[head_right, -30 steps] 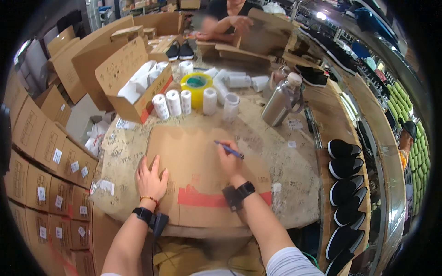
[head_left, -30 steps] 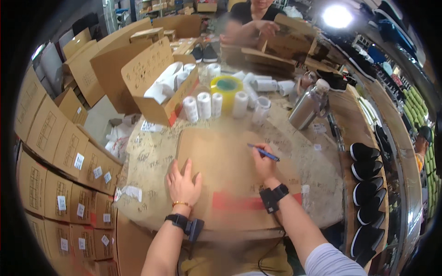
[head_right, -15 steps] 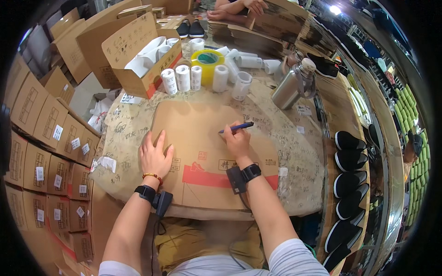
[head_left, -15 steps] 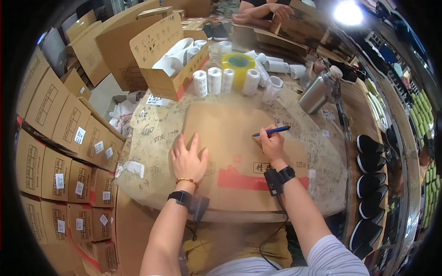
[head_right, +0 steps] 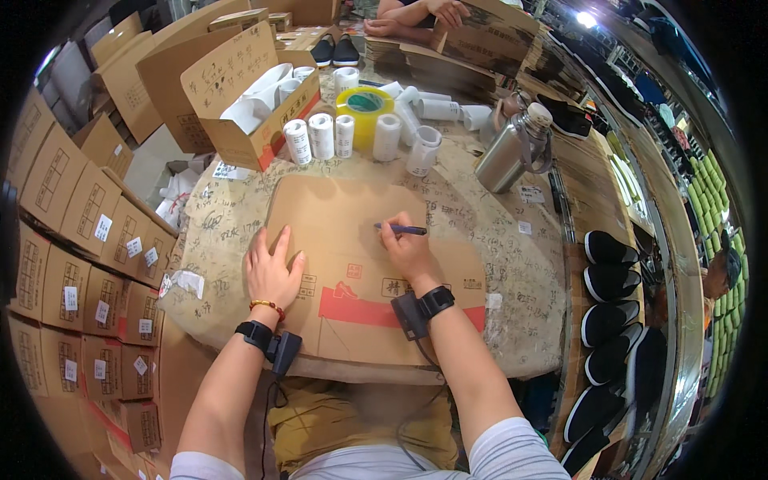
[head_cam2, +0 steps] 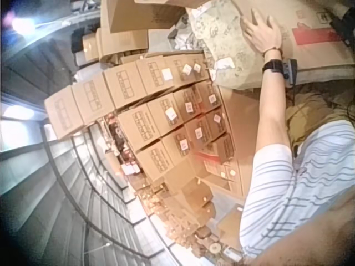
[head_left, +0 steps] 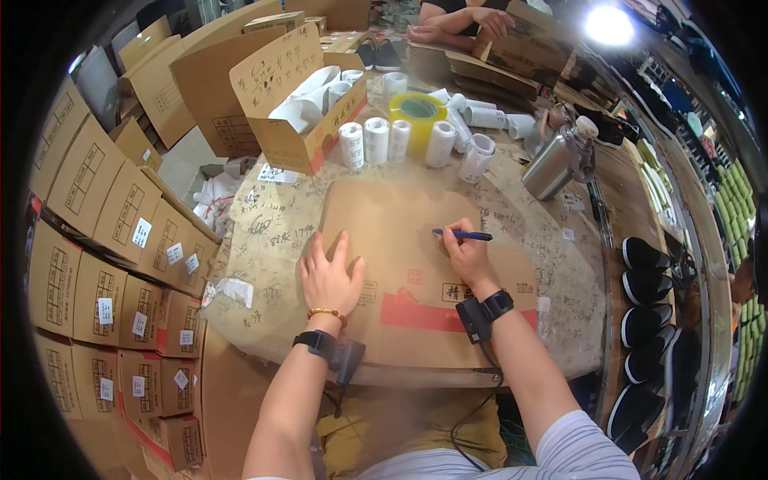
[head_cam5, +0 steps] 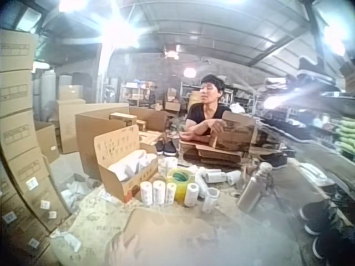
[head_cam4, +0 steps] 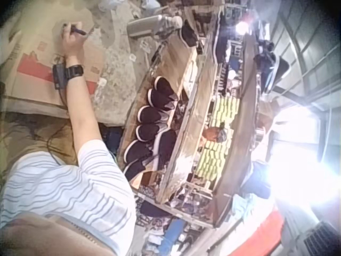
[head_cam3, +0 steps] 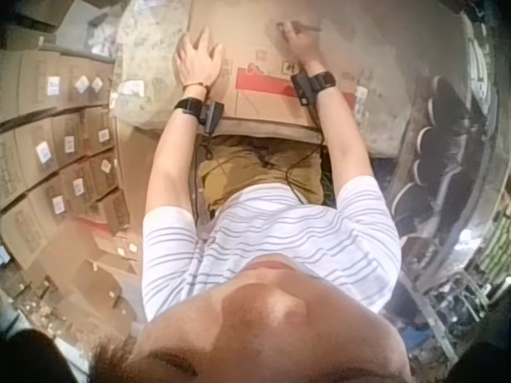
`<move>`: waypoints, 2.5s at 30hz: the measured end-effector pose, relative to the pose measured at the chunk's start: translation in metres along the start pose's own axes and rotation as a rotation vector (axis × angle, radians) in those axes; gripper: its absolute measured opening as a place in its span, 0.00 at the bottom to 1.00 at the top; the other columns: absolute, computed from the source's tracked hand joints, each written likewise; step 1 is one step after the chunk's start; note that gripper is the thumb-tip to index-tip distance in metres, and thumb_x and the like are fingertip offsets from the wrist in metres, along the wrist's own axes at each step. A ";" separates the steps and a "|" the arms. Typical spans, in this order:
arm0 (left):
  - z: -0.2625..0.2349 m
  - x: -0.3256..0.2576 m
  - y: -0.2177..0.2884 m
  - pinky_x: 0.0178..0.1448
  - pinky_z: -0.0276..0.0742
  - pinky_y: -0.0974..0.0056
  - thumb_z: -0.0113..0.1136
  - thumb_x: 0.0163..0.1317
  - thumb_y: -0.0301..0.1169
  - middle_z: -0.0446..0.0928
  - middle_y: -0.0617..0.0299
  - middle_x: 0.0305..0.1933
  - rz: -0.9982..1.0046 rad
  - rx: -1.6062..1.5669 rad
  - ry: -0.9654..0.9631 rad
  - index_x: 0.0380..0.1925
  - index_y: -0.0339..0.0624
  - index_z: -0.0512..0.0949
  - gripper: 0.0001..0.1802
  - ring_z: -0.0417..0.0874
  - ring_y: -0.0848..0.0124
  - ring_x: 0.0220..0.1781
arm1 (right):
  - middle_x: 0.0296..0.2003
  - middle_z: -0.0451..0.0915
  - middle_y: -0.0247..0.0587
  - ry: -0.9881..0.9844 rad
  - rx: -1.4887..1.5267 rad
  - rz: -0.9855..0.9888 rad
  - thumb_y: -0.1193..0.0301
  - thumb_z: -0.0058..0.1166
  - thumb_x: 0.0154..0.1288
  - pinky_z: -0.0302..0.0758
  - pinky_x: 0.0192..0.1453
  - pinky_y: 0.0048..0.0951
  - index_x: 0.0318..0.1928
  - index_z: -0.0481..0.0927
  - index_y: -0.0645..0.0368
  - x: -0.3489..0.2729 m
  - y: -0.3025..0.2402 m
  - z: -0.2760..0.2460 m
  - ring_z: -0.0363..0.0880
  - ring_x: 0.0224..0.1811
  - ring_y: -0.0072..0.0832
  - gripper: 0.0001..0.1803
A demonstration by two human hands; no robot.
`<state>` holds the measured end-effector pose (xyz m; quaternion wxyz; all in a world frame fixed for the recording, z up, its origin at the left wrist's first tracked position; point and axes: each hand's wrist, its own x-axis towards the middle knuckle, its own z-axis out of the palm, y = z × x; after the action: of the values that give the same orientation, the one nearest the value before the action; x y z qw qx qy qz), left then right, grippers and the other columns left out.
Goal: The recorder is packing shoes into boxes, writing on boxes, and organizing them in a warehouse environment.
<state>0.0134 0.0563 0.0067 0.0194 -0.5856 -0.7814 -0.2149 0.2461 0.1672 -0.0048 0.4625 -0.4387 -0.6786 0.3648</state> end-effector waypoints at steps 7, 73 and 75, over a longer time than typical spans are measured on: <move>0.000 -0.001 -0.002 0.69 0.53 0.47 0.53 0.60 0.48 0.59 0.43 0.66 0.024 0.011 0.022 0.64 0.55 0.66 0.31 0.59 0.49 0.68 | 0.22 0.77 0.36 0.011 -0.122 -0.051 0.65 0.51 0.66 0.71 0.30 0.27 0.34 0.74 0.60 -0.001 0.002 0.003 0.76 0.25 0.22 0.10; -0.001 -0.001 0.000 0.69 0.54 0.48 0.55 0.59 0.47 0.60 0.42 0.65 0.027 0.022 0.043 0.64 0.56 0.66 0.31 0.61 0.50 0.67 | 0.16 0.73 0.33 0.231 0.157 0.115 0.73 0.49 0.61 0.70 0.23 0.23 0.25 0.69 0.60 -0.001 -0.008 -0.004 0.71 0.18 0.18 0.09; 0.000 -0.001 -0.001 0.69 0.54 0.49 0.55 0.59 0.47 0.60 0.42 0.65 0.029 0.018 0.042 0.64 0.55 0.66 0.31 0.61 0.50 0.67 | 0.16 0.73 0.33 0.229 0.143 0.101 0.73 0.49 0.61 0.70 0.23 0.23 0.25 0.69 0.60 -0.001 -0.007 -0.004 0.71 0.18 0.18 0.09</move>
<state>0.0124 0.0553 0.0060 0.0442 -0.5920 -0.7742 -0.2195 0.2482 0.1641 0.0027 0.5479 -0.4769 -0.5708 0.3828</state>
